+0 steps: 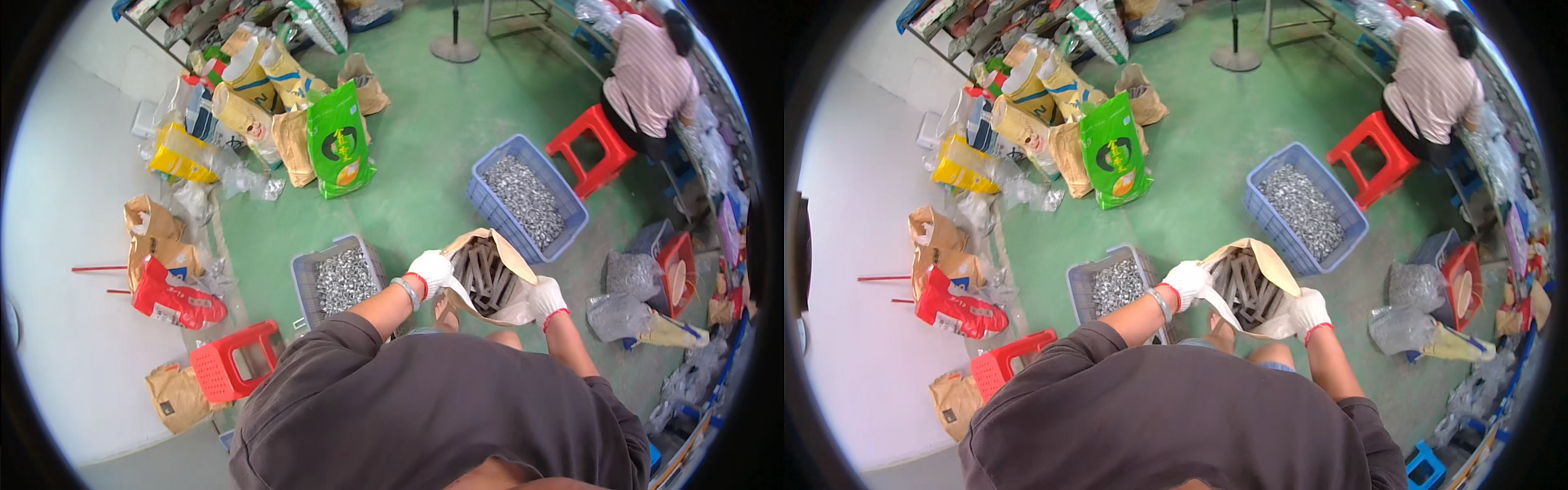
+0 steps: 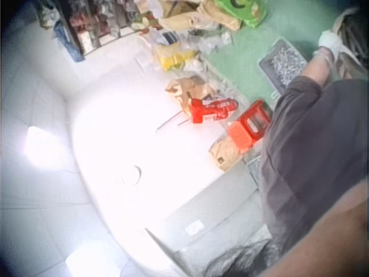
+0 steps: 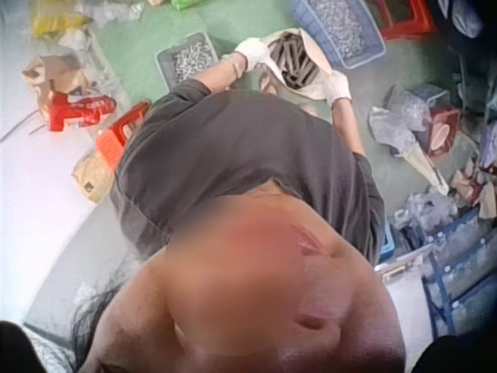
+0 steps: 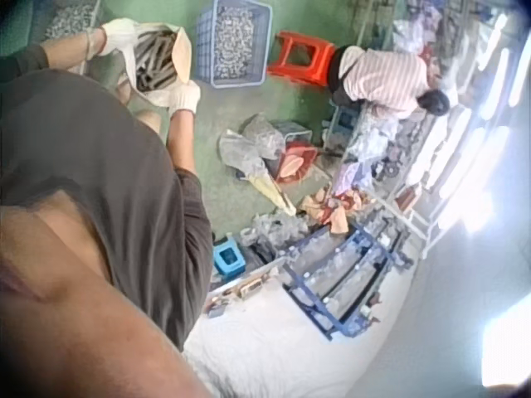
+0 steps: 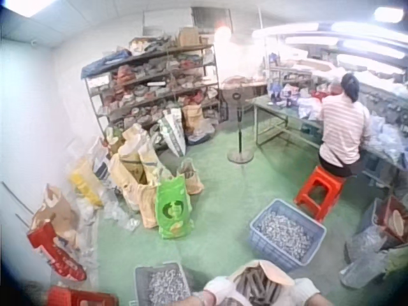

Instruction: The person picks up metal brackets from a plastic crate and places them into a paper bag by hand.

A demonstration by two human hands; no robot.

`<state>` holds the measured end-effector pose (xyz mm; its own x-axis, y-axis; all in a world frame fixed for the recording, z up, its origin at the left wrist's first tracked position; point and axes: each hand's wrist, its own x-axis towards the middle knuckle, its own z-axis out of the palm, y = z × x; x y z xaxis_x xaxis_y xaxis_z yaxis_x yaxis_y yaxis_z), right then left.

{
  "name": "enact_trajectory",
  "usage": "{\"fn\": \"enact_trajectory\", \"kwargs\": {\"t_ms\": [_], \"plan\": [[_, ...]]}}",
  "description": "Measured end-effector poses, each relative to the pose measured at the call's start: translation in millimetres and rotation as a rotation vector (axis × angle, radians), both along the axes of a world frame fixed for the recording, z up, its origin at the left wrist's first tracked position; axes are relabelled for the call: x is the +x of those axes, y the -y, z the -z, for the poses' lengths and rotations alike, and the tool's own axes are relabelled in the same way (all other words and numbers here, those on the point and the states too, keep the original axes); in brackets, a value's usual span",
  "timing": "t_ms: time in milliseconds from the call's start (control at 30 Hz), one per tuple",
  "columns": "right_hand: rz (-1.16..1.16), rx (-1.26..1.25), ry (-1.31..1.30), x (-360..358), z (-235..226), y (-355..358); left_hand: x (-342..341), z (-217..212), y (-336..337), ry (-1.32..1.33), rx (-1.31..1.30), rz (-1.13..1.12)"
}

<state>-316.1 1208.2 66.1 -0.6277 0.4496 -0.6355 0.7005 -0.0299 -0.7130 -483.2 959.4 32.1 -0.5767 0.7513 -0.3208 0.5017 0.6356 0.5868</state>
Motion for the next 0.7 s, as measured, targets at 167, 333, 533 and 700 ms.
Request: {"fn": "enact_trajectory", "kwargs": {"t_ms": [167,333,533,700], "plan": [[-0.154,-0.111,0.048,-153.0,24.9,-28.9,-96.8,-12.3,-13.7,0.028,-0.141,-0.228],[-0.270,-0.279,-0.032,-278.1,92.4,-47.8,-189.1,-4.7,-16.8,-0.067,-0.424,-0.164],[-0.314,-0.194,0.044,-403.3,65.7,-59.8,-287.7,33.3,-33.1,-0.063,-0.427,-0.181],[-1.458,0.854,0.019,-514.1,76.7,-68.9,-366.2,102.2,-34.6,0.013,-0.259,-0.075]]}}
